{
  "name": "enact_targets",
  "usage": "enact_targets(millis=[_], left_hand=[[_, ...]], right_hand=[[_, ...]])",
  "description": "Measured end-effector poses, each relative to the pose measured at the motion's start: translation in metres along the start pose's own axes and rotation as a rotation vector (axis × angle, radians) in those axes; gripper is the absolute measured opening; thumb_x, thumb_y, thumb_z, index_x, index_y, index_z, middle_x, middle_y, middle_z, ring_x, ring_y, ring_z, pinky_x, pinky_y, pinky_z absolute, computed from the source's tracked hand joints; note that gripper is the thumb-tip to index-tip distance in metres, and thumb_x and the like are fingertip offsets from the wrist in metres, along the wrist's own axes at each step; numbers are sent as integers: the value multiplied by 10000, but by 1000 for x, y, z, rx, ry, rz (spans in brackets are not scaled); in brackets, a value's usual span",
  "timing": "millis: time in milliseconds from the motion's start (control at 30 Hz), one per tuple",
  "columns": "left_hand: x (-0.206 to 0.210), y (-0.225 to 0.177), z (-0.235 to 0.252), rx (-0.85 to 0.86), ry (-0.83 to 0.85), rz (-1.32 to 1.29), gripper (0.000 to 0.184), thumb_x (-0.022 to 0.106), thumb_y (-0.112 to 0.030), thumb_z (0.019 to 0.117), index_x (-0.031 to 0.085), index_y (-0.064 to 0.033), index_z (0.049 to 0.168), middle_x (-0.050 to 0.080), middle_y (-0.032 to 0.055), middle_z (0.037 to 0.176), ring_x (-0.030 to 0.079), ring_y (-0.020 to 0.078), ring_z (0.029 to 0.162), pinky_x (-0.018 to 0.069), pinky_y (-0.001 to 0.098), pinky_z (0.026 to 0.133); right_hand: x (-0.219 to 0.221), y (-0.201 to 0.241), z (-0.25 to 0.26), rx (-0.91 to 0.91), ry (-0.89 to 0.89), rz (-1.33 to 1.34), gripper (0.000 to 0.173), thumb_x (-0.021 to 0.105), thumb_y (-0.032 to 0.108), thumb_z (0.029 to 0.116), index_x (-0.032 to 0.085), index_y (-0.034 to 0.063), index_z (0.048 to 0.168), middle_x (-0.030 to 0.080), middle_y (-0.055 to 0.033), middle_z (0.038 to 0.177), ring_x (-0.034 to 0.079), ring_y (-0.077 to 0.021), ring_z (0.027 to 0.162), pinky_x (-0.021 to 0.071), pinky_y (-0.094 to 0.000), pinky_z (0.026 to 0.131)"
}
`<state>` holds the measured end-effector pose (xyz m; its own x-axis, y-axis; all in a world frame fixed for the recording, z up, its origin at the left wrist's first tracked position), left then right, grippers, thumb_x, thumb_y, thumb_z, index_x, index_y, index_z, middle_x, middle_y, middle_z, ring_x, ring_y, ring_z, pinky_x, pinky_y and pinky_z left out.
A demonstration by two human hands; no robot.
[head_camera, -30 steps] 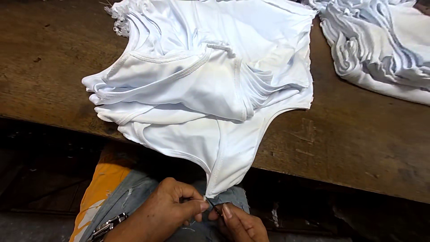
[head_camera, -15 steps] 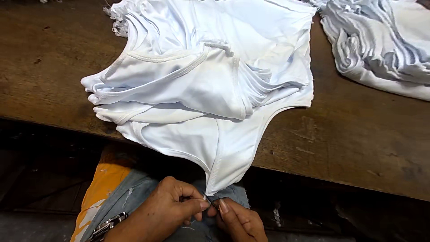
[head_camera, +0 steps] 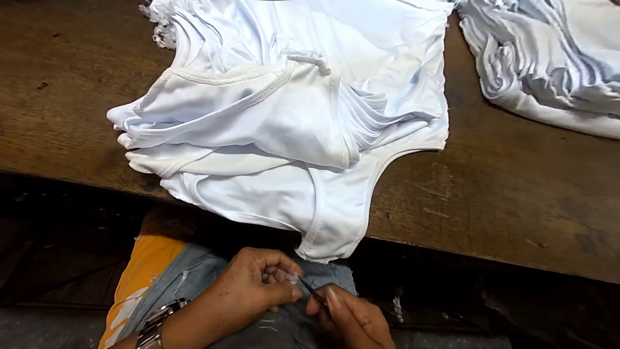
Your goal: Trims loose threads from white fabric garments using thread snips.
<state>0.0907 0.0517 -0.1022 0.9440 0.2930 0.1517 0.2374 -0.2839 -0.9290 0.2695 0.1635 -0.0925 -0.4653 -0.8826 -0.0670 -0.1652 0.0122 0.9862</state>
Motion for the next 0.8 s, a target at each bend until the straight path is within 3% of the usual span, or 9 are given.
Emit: enact_targets(millis=[100,200,267,433,600,800], left_hand=[[13,-2,18,-20,79,-219,275,814,-107,868,704,-41,1112,732,111,913,713,190,757,616,306,662],[27,-7,33,-33,138,-377,218,745,-107,936,722,-15,1133,744,118,927,717,174,752,621,306,684],[32,-11,37,-58,147,-420,171,704,-118,971,749,14,1070,747,121,881,713,163,711,624,303,688],[27,-4,21,-119,213,-360,208,627,-144,1022,762,14,1036,761,100,886,726,150,724,630,303,712],[21,1,11,-107,295,-302,236,582,-146,1047,763,1,1082,765,100,925,734,158,775,629,319,761],[21,1,11,-124,293,-294,230,587,-140,1043,768,2,1056,765,94,905,735,154,768,629,313,759]], right_hand=[[-19,8,-10,-25,22,33,444,339,255,1133,689,-8,1060,477,20,648,402,-45,522,353,-226,470],[-35,16,-15,-58,-33,1,453,334,268,1133,691,-3,1073,477,27,649,401,-40,519,353,-220,466],[-43,21,-17,-61,-64,-86,451,334,258,1133,690,-13,1071,478,20,648,399,-40,517,349,-217,461],[-56,26,-12,-24,31,-414,409,396,220,1118,722,-11,1033,574,-39,683,490,-96,552,418,-279,502],[-52,23,-1,-11,91,-497,401,428,269,1110,731,40,981,573,-16,663,514,-103,563,437,-302,523],[-46,26,6,-35,49,-570,401,443,300,1105,732,69,951,565,2,646,505,-96,548,423,-298,510]])
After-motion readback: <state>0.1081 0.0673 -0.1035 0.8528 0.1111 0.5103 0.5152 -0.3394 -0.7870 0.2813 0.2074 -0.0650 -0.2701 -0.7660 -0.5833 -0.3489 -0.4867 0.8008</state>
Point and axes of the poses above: each hand's wrist, its own z-axis towards the middle knuckle, its own x-axis out of the palm, y = z × x, the point moved 3 cm from there along z, towards the middle knuckle
